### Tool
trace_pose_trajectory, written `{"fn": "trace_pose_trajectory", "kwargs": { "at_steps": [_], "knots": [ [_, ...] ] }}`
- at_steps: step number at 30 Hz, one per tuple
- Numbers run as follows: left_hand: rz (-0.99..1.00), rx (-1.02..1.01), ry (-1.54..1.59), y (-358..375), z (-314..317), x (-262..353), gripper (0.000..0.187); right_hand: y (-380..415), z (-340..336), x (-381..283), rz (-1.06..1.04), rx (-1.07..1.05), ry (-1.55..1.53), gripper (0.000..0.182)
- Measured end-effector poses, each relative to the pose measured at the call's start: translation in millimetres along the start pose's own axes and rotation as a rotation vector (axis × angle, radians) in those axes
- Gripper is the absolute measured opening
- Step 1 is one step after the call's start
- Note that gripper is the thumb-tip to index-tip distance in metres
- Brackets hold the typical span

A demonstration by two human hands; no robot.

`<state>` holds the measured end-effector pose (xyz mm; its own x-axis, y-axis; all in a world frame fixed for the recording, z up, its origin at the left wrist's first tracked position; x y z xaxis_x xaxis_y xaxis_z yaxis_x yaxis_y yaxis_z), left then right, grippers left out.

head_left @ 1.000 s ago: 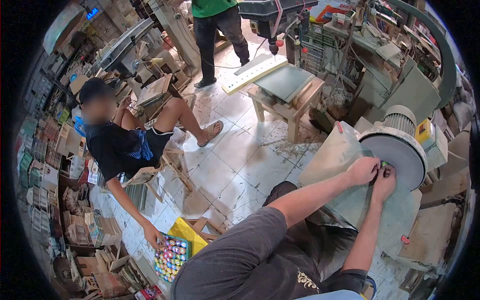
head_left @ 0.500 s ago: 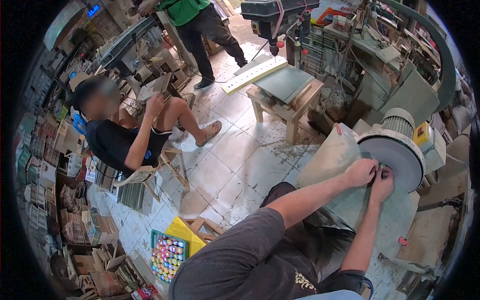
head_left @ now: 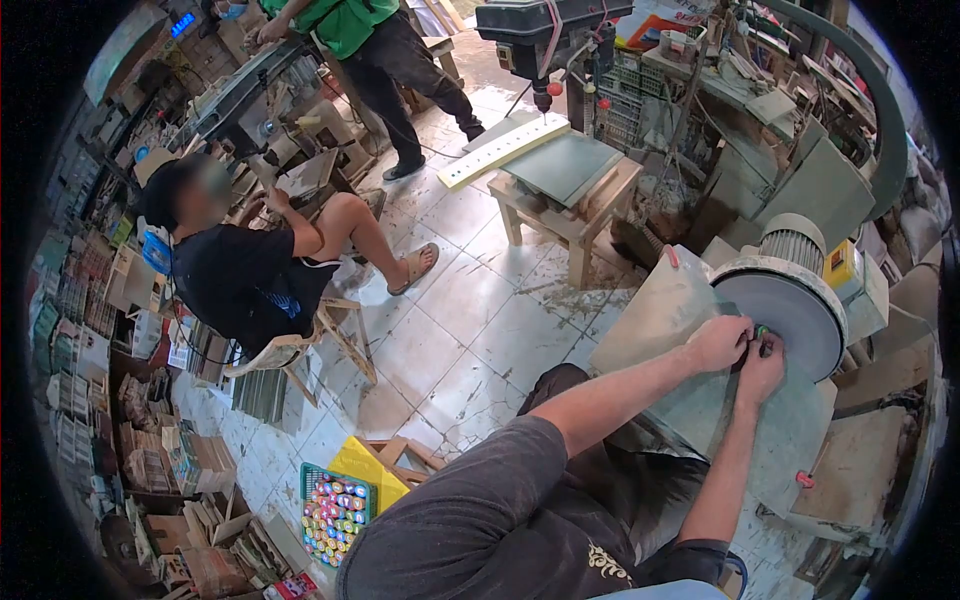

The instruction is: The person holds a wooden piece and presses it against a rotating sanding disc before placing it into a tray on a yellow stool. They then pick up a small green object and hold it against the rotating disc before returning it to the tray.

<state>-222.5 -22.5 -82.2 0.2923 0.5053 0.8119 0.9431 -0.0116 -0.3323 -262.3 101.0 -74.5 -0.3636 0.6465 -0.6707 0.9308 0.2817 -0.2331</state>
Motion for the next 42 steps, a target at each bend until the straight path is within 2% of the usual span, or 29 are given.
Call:
{"fn": "trace_pose_trajectory", "kwargs": {
  "at_steps": [23,26,35,42],
  "knots": [
    [-0.01,-0.013,0.001,0,0,-1,0.012,-3,1,0,-0.025,0.024,0.019,0.02],
    [-0.006,-0.019,0.008,0,0,0,0.012,-4,0,-1,0.042,-0.014,0.039,0.02],
    [-0.006,-0.019,0.011,0,-2,2,0.012,-3,3,4,-0.001,0.019,0.033,0.02],
    [-0.003,-0.03,0.004,0,-1,2,0.011,-2,3,8,-0.03,0.033,0.04,0.026]
  ]
}}
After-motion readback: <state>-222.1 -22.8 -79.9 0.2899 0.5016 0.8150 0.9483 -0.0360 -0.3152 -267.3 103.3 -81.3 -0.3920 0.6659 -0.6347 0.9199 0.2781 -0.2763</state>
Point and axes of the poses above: each hand's wrist, its own y-axis away from the middle knuckle, its own z-axis out of the palm, x = y × z, the point moved 3 cm from there along -y, towards the middle knuckle, and after that the axes turned 15 degrees about -x, right-handed, at the moved point
